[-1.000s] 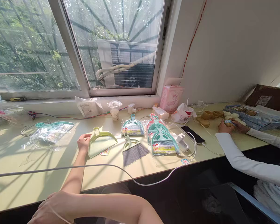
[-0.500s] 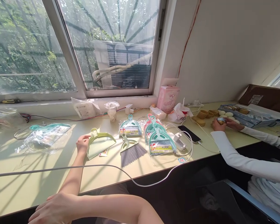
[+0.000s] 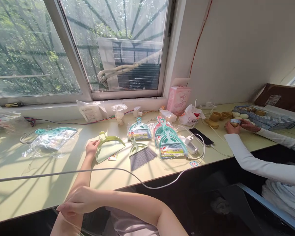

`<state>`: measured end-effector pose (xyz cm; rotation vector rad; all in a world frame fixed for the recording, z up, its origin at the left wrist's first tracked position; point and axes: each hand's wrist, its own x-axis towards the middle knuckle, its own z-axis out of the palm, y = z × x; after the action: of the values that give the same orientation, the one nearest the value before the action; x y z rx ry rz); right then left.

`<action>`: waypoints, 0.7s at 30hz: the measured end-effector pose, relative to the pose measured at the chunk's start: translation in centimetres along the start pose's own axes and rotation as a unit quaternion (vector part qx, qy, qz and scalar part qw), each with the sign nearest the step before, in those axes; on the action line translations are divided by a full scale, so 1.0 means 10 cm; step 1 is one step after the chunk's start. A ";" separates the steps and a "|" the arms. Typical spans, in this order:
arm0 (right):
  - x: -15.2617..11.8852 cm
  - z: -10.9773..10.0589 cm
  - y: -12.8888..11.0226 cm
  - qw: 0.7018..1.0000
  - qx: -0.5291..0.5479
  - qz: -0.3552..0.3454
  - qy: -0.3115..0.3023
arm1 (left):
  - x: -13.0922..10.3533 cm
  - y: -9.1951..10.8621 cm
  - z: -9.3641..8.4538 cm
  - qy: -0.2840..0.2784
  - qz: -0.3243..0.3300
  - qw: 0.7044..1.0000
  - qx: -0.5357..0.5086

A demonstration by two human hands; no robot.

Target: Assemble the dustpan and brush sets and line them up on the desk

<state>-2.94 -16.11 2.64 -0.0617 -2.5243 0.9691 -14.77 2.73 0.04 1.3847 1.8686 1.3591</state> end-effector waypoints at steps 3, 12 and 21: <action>-0.56 -0.44 0.09 0.980 0.022 0.098 0.174 | 0.00 -0.04 -0.01 -0.025 -0.007 1.000 -0.015; -2.00 -1.87 0.18 0.729 -0.337 0.539 0.255 | 0.03 -0.11 0.05 -0.019 -0.056 0.978 -0.202; -2.12 -1.87 0.30 0.753 -0.240 0.555 0.261 | -0.18 0.17 -0.13 -0.018 -0.104 0.951 -0.290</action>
<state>23.57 -6.16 5.07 -1.8582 -1.9578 0.4450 -14.26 0.57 1.74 0.8804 1.3759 1.5846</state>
